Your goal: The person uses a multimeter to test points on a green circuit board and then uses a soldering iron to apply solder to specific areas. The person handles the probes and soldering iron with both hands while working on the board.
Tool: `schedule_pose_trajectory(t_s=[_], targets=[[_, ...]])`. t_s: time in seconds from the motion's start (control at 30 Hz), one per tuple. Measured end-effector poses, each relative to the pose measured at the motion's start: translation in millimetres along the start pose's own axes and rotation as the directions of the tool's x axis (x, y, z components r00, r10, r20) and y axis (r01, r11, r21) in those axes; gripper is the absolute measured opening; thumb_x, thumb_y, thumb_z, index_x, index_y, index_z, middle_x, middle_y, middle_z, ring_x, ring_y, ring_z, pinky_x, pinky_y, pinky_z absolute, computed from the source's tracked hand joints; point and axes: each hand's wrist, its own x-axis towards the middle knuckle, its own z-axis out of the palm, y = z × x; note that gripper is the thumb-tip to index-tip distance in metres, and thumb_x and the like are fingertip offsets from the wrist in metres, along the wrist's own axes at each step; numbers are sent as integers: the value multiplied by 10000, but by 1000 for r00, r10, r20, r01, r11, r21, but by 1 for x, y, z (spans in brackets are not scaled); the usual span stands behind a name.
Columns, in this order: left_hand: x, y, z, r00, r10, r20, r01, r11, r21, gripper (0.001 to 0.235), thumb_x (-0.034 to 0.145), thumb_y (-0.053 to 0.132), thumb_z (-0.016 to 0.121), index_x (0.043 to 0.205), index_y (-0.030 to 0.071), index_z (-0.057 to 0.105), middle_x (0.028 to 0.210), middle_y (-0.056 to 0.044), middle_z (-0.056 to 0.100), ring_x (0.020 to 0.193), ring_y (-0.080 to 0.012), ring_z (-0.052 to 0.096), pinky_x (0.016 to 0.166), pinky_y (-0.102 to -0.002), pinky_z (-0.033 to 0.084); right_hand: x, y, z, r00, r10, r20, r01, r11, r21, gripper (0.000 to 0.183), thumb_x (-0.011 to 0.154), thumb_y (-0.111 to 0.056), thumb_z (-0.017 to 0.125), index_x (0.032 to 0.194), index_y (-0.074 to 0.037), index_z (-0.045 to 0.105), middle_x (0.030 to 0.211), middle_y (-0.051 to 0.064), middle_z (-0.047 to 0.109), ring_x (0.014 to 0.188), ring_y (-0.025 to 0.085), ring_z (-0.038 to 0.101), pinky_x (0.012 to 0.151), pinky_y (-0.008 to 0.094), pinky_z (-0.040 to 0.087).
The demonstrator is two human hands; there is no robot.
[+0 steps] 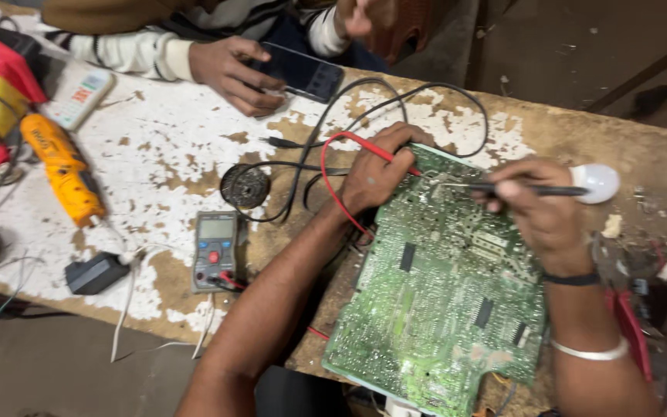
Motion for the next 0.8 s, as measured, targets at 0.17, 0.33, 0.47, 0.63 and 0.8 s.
schedule_pose_trajectory(t_s=[0.17,0.33,0.47,0.63,0.8], targets=[[5,3,0,999,-24,-31,24,1000,3,308,923,120,465,1108,-6,677,1138,-147,700,1094,-292,682,990,-401,530,4,10,6,996,-60,59,81,880,-468,228,916,-175,780,1045,3,719,1006,90,744,932,142,698,843,282,566],[1,4,-4,999,-24,-25,24,1000,14,301,941,124,473,1116,-13,676,1147,-155,697,1085,-299,677,973,-398,531,1,1,11,999,-42,-32,24,897,-441,138,919,-110,735,1003,-2,722,962,62,732,882,108,660,811,245,524],[7,7,-3,1000,-26,5,26,999,-29,297,952,124,466,1115,-16,672,1152,-168,697,1103,-307,678,981,-397,530,5,3,8,997,27,-72,-55,903,-427,133,901,-115,722,972,-3,732,896,62,735,800,109,663,734,247,523],[7,11,-5,998,-46,37,47,998,-32,301,960,132,448,1113,-15,661,1152,-181,693,1094,-310,684,975,-397,530,10,10,6,998,-61,2,55,874,-483,170,879,-181,722,938,-23,742,872,42,734,760,103,658,684,252,524],[8,13,-4,999,-3,39,3,1000,1,344,985,169,411,1127,-17,664,1173,-193,688,1112,-334,670,987,-418,511,11,3,12,999,-46,-5,38,873,-487,180,859,-190,730,919,-21,748,852,42,732,766,107,658,688,250,514]])
